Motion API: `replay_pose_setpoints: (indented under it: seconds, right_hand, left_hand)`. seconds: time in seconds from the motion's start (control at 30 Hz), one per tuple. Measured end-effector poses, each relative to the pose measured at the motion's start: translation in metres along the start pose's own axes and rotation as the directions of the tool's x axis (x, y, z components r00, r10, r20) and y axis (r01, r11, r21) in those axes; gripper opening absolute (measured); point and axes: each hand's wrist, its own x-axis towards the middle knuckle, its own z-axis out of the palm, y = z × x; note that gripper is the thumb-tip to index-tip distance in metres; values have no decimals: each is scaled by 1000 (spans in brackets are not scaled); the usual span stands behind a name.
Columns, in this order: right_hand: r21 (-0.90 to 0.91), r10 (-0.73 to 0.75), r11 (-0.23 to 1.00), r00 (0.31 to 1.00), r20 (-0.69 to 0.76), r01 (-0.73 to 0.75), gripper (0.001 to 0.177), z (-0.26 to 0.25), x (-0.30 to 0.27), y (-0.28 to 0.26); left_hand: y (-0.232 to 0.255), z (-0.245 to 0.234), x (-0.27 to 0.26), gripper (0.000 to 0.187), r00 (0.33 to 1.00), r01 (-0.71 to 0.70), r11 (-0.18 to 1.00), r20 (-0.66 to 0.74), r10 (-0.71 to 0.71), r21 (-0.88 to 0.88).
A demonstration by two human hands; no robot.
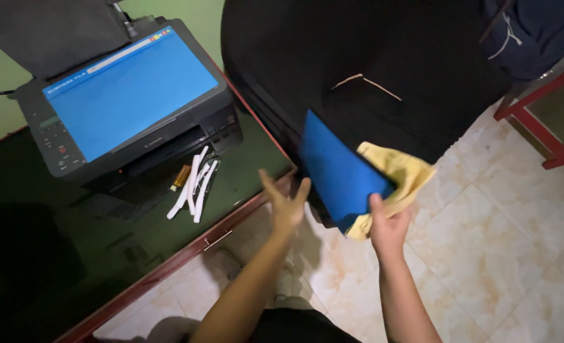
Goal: Cleaning blue and green plastic folders with a yellow cloth and putting them away.
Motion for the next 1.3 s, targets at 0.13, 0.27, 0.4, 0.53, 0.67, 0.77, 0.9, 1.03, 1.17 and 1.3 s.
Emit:
replay_pose_setpoints:
  seconds: [0.13,0.27,0.4,0.53,0.67,0.77,0.9,1.03,1.17,1.3]
  right_hand:
    - [-534,-138,626,755,641,567,57,62,-43,-30]
    - [-640,-40,99,646,762,762,52,95,-48,-16]
    - [-744,-179,259,787,590,616,60,122,-5,-30]
    - [-682,-90,323,739,668,656,58,145,-16,-17]
    - [-561,-90,122,572,815,819,53,131,-10,17]
    - [-688,-111,438,794,597,579,67,129,27,36]
    - [-696,115,653,870,480,298,58,167,4,38]
    - [-584,-96,412,671,735,699,55,166,-34,57]
    - [-900,208,425,958,197,93,41,55,16,197]
    - [-707,271,652,955,-120,-274,48,33,62,169]
  left_hand:
    - [-37,-18,-1,102,827,-372,887,336,451,-274]
    - [-42,-22,-10,76,821,195,829,550,154,-523]
    - [-37,-31,-20,60,721,628,571,671,-171,-529]
    - [-10,-51,-12,53,673,725,373,709,-209,-578]
    - [-11,-88,3,49,658,753,320,668,-347,-575]
    - [-94,-109,14,38,643,763,358,689,-334,-538]
    - [-60,-129,37,33,657,753,378,654,-375,-539]
    - [-2,-158,61,39,640,767,350,598,-483,-538]
    - [-114,-195,111,39,604,795,375,576,-550,-476]
    - [-82,-180,127,40,580,812,490,520,-627,-316]
